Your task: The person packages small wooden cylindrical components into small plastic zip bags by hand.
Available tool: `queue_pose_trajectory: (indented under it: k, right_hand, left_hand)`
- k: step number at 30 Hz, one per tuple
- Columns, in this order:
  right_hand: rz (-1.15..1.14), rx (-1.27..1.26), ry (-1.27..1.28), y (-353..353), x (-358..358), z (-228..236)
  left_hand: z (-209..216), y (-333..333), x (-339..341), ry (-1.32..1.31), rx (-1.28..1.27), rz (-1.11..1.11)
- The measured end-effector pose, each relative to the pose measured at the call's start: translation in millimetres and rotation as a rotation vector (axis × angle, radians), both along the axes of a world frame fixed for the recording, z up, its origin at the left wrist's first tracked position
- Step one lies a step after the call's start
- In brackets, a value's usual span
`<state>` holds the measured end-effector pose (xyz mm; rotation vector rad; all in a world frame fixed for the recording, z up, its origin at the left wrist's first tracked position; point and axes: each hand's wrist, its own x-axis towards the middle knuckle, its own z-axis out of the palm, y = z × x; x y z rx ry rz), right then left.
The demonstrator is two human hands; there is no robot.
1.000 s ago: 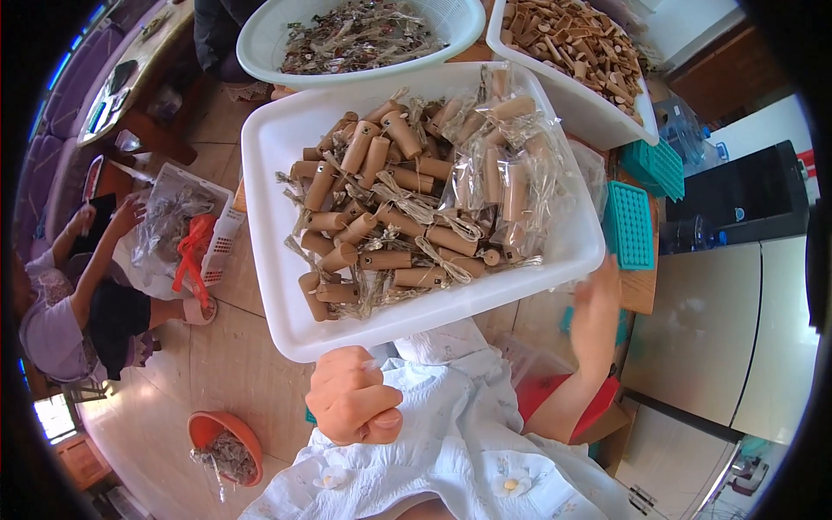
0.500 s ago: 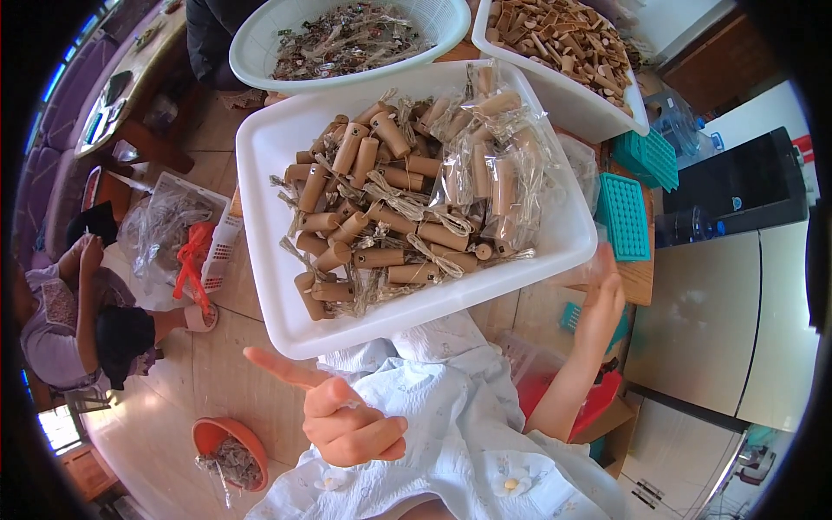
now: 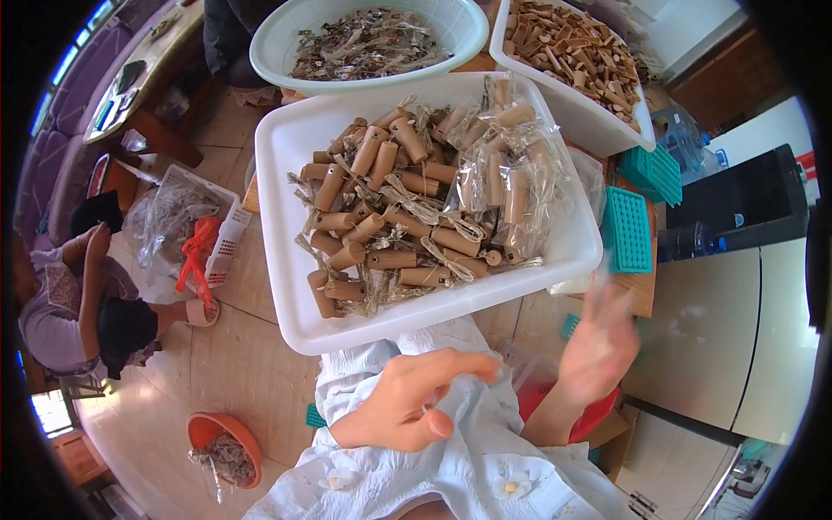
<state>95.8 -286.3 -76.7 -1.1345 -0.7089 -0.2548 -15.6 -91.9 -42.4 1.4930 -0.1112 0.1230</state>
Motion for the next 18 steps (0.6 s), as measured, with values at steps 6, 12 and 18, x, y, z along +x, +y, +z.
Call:
queue_pose_trajectory:
  k: [6,12,18]
  right_hand:
    - [0.411,-0.712,-0.487,45,-33,24]
    - [0.514,-0.744,-0.465,54,-19,56]
    - [0.687,-0.683,-0.658,78,6,76]
  left_hand:
    - [-14,8,-8,0.04,-0.278,-0.029]
    - [-6,30,-15,0.026,-0.364,-0.203]
    - [-13,38,-19,-0.02,-0.155,-0.242]
